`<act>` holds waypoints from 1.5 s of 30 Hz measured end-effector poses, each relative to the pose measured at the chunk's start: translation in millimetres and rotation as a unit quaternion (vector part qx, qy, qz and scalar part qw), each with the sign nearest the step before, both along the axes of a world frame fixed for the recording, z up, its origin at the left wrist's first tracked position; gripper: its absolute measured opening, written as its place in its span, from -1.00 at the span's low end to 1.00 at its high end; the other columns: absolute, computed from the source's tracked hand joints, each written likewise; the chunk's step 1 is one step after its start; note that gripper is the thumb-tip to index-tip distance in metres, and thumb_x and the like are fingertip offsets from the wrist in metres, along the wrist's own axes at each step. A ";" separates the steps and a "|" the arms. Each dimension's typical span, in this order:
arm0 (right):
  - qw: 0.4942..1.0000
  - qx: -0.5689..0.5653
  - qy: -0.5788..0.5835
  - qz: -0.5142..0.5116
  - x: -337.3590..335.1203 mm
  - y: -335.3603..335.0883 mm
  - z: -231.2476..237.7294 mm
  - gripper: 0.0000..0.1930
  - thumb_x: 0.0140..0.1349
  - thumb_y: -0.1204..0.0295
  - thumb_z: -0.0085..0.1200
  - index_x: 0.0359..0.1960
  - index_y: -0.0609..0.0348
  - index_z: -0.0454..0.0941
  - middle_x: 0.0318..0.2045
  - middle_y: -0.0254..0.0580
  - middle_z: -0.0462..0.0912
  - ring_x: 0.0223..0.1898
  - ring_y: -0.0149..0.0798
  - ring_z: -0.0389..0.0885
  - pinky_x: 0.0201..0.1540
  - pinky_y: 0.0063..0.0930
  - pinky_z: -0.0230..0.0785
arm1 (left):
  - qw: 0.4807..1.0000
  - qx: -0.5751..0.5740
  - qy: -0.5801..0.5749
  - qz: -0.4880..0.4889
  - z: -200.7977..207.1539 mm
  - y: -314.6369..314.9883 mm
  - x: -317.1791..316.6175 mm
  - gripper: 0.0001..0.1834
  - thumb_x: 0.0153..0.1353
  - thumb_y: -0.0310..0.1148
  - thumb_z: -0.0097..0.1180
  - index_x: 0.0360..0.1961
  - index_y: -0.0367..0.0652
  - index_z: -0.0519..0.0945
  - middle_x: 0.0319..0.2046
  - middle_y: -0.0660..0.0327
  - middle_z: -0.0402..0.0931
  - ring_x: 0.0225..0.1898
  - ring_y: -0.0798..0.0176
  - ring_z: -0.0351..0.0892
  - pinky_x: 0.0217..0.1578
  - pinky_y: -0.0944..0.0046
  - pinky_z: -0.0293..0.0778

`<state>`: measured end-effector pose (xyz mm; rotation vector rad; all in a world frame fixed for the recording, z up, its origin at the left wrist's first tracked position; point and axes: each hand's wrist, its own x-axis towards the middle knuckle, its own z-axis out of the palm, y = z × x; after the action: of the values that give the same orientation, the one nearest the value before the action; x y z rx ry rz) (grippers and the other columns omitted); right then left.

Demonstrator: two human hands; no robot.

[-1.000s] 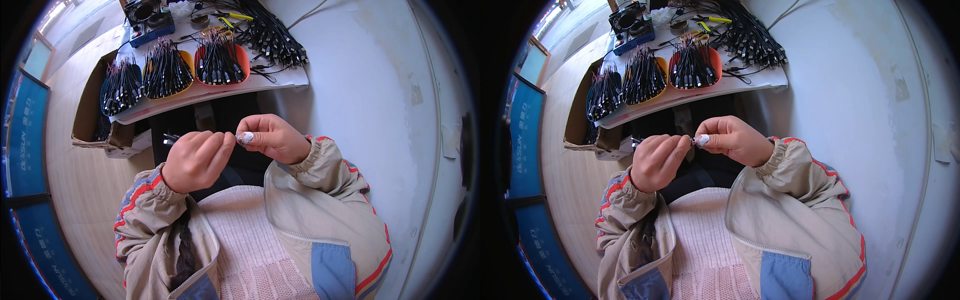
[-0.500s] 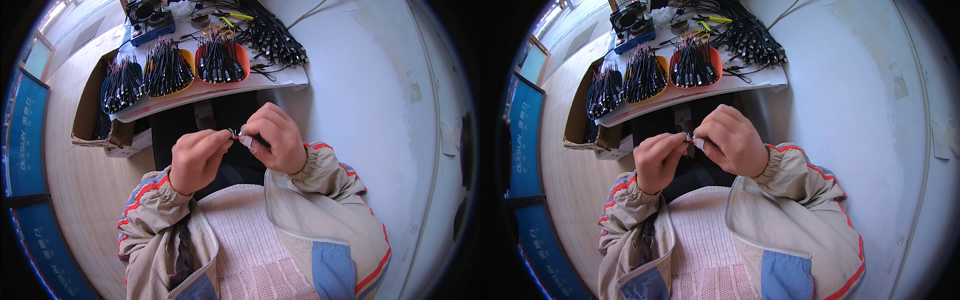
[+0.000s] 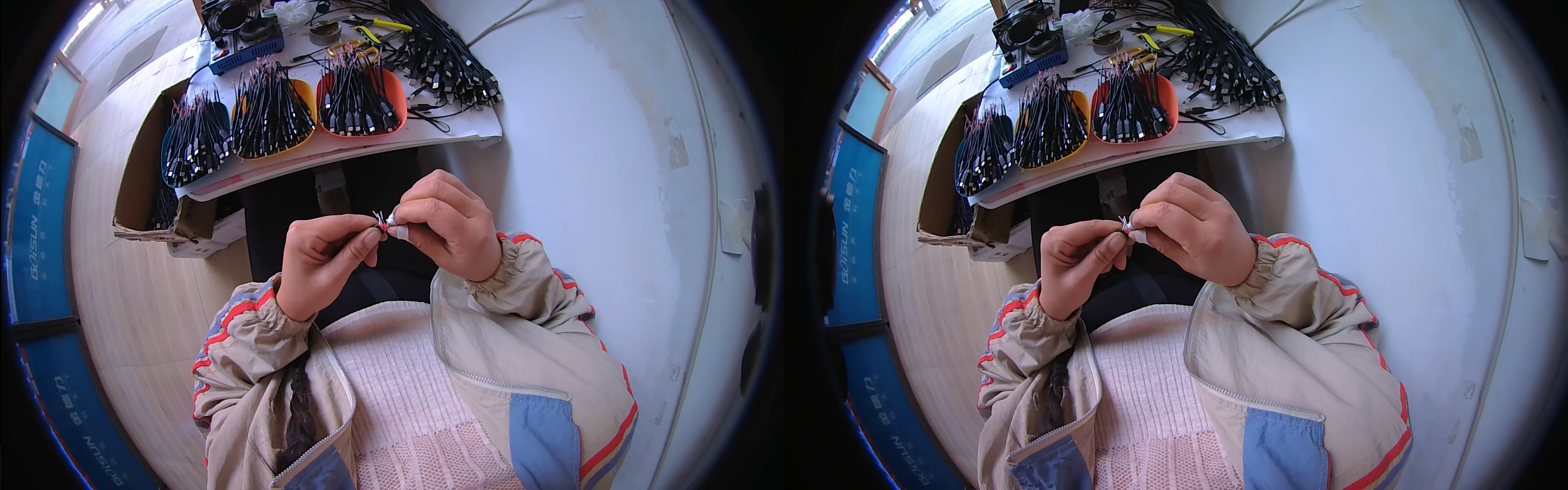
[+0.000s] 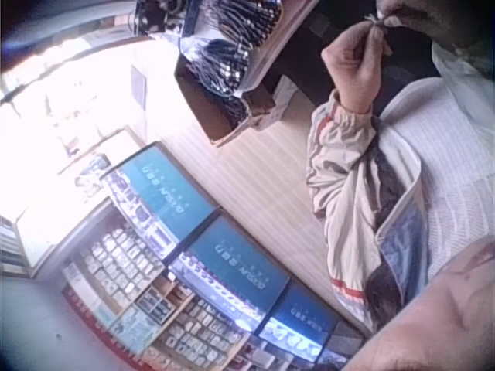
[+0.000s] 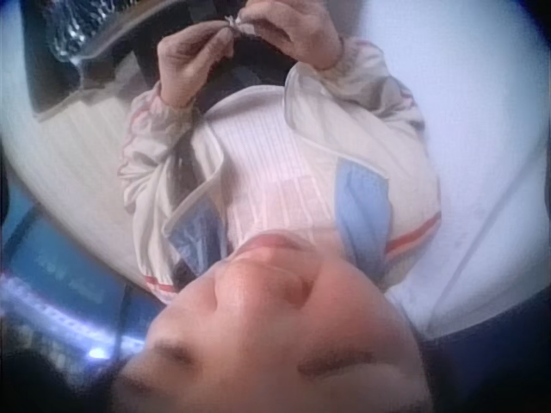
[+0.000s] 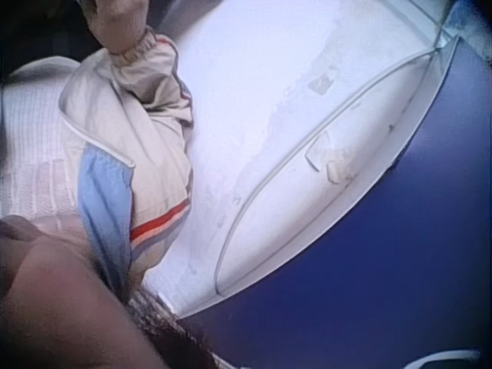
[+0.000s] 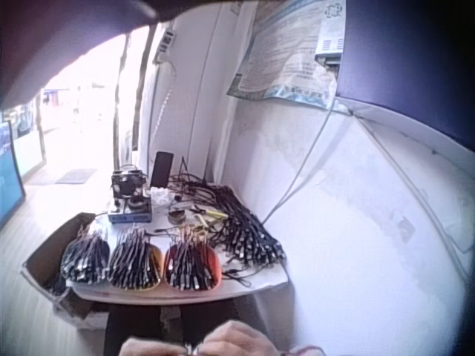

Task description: The person repeatedly picks black cables from trays, strips the ends, twists the exposed wires, and uses a soldering iron to tin the strands. Finished cables are placed into a cardboard box. The work is performed at a bench with multiple trays of cables and tools.

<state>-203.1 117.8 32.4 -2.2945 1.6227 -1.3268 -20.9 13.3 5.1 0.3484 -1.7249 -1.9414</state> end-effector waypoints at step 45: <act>0.871 0.232 -0.421 0.106 20.2 11.8 -5.6 -0.82 0.26 0.44 0.16 -0.23 0.29 0.48 -0.32 -0.24 0.53 -0.34 -0.45 0.47 -0.31 -0.64 0.34 | 0.978 0.149 0.132 -0.062 -9.2 8.7 8.5 -0.89 0.23 -0.56 0.14 -0.25 -0.43 0.59 -0.47 0.15 0.54 -0.53 0.41 0.45 -0.54 0.46 0.32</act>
<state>-182.9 129.7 26.8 -1.2721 1.1569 -1.3819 -12.4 22.0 -4.1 0.0819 -1.3173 -2.2284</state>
